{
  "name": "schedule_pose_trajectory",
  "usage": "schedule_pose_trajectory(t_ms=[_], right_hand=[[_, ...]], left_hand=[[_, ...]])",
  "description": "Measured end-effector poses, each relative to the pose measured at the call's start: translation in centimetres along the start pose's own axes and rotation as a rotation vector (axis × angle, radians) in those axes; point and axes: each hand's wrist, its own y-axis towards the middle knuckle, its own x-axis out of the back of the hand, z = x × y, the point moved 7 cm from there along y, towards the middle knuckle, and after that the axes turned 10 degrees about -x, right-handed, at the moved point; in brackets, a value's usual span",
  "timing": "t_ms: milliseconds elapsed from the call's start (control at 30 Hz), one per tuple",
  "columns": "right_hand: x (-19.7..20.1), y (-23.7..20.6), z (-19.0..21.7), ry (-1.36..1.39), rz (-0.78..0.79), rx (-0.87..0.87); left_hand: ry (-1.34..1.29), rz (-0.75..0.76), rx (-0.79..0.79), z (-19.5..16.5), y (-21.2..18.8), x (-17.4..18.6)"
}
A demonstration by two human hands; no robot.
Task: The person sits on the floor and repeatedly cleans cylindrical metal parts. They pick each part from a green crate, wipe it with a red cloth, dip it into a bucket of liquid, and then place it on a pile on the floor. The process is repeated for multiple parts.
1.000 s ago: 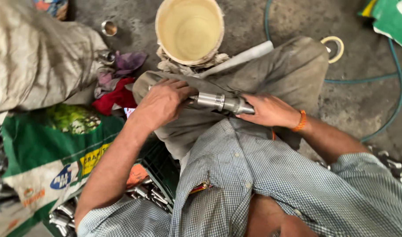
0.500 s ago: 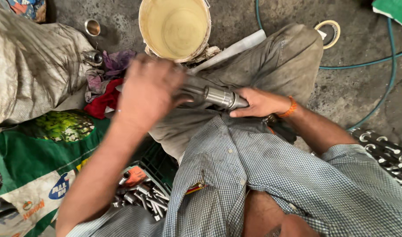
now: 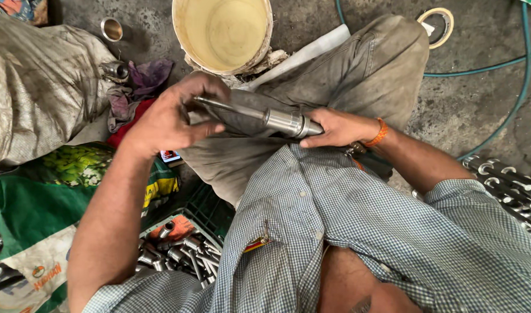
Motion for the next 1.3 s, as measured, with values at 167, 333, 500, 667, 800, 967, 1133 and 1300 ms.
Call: schedule_pose_trajectory(t_ms=[167, 333, 500, 667, 800, 967, 1133, 1300], right_hand=[[0.6, -0.5, -0.5, -0.146, -0.094, -0.213], [-0.1, 0.2, 0.4, 0.022, -0.001, 0.01], [1.2, -0.4, 0.7, -0.107, -0.161, -0.014], [4.0, -2.2, 1.9, -0.415, -0.616, -0.315], [4.8, -1.2, 4.6, -0.394, -0.677, -0.055], [2.9, -0.4, 3.4, 0.244, -0.124, -0.114], [6.6, -0.9, 6.2, -0.312, -0.821, 0.101], [4.7, 1.1, 2.3, 0.347, -0.306, -0.093]], left_hand=[[0.296, 0.133, 0.591, 2.7, -0.4, 0.3], [-0.034, -0.005, 0.251, 2.8, 0.5, -0.1], [-0.223, -0.175, 0.029, 2.5, -0.9, 1.3], [-0.328, -0.705, 0.352, 2.8, -0.7, -3.5], [-1.233, -0.86, -0.109, 3.7, 6.1, -10.8], [-1.011, -0.772, -0.501, 4.3, 10.9, -8.8], [-0.979, -0.98, -0.257, 5.0, 12.1, -7.9], [-0.867, -0.755, -0.174, 4.1, 12.3, -8.4]])
